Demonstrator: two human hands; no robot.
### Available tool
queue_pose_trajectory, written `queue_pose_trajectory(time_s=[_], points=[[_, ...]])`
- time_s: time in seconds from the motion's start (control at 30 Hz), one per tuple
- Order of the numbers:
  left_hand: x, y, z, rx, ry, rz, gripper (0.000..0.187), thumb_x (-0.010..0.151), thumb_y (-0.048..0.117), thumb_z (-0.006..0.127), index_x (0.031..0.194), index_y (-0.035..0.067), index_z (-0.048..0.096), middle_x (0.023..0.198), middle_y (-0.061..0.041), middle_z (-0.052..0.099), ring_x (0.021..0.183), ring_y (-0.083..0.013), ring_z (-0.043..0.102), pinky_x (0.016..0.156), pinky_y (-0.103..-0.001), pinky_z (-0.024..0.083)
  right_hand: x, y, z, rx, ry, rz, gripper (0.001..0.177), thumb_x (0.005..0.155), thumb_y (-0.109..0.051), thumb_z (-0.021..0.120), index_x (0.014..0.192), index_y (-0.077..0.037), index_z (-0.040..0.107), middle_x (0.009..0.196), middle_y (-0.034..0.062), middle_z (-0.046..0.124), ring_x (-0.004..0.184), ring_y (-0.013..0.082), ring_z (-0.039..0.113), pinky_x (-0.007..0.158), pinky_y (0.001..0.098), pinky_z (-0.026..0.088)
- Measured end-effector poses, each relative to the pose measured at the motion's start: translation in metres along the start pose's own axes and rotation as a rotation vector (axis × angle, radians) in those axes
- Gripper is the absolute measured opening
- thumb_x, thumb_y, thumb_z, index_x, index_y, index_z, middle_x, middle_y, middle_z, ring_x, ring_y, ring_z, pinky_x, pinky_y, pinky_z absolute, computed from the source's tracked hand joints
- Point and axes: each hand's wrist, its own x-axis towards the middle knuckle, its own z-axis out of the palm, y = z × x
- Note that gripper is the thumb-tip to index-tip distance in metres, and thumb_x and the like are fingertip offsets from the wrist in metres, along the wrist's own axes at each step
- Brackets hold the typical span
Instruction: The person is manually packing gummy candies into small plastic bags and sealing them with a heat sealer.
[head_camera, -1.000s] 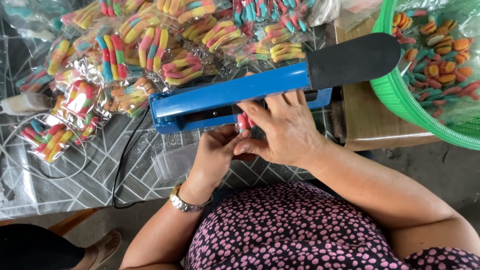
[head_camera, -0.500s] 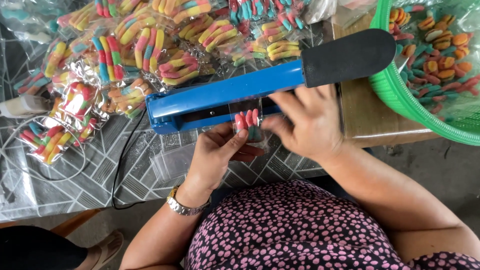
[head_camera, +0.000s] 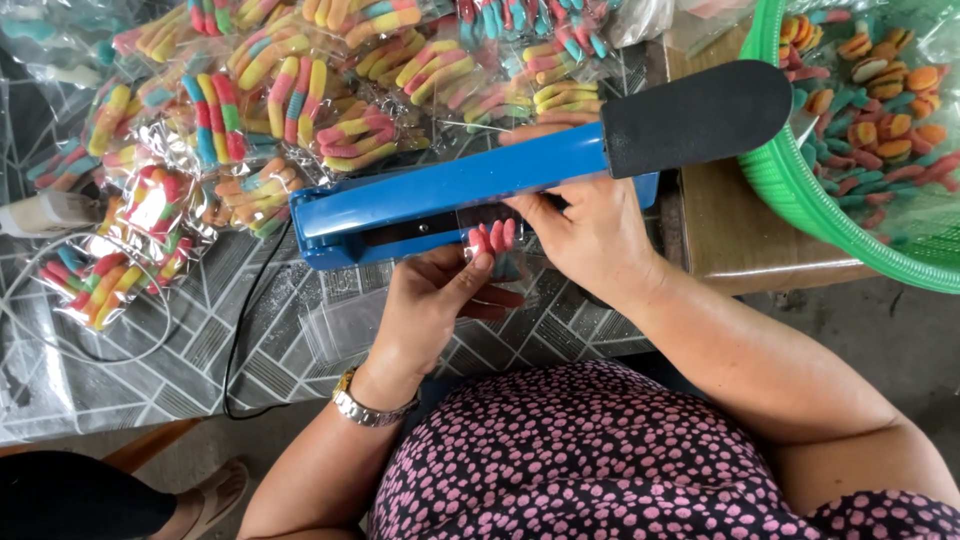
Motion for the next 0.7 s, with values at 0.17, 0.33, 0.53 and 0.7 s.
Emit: queue_pose_trajectory(time_s=[0.17,0.33,0.53,0.7], points=[[-0.002,-0.007,0.013,-0.051,0.146,0.139,0.029,0.089,0.015,0.077,0.096,-0.014,0.072,0.067,-0.03,0.071,0.06,-0.0366,0.076,0.054,-0.044,0.064,-0.006,-0.006,0.005,0.278,0.041,0.227,0.04,0.101,-0.012,0.075,0.062,-0.007,0.067,0.05,0.0006,0.056,0.04,0.0114,0.039,0.045,0.0237,0.037],[-0.007,-0.01,0.01,-0.019,0.183,0.15,0.03,0.087,0.015,0.08,0.097,-0.013,0.074,0.065,-0.028,0.071,0.056,-0.0332,0.075,0.053,-0.042,0.064,-0.028,0.007,-0.008,-0.037,-0.013,0.096,0.029,0.104,-0.014,0.07,0.076,-0.007,0.067,0.062,0.0017,0.055,0.052,0.019,0.045,0.056,0.0308,0.037],[-0.01,-0.016,-0.009,0.123,0.016,0.016,0.033,0.096,0.022,0.064,0.11,-0.006,0.072,0.089,-0.025,0.081,0.074,-0.0287,0.082,0.062,-0.028,0.065,-0.006,-0.079,-0.064,-0.484,-0.184,-0.104,0.015,0.1,-0.014,0.079,0.104,0.0,0.077,0.108,0.0112,0.078,0.091,0.0255,0.072,0.09,0.0408,0.059],[-0.013,-0.014,-0.005,0.14,0.019,0.021,0.034,0.095,0.021,0.065,0.111,-0.007,0.073,0.088,-0.024,0.081,0.075,-0.0283,0.082,0.064,-0.03,0.068,0.017,-0.095,-0.096,-0.429,-0.218,-0.172,0.021,0.108,-0.002,0.067,0.127,0.007,0.069,0.122,0.0215,0.072,0.107,0.0345,0.071,0.091,0.0427,0.06]])
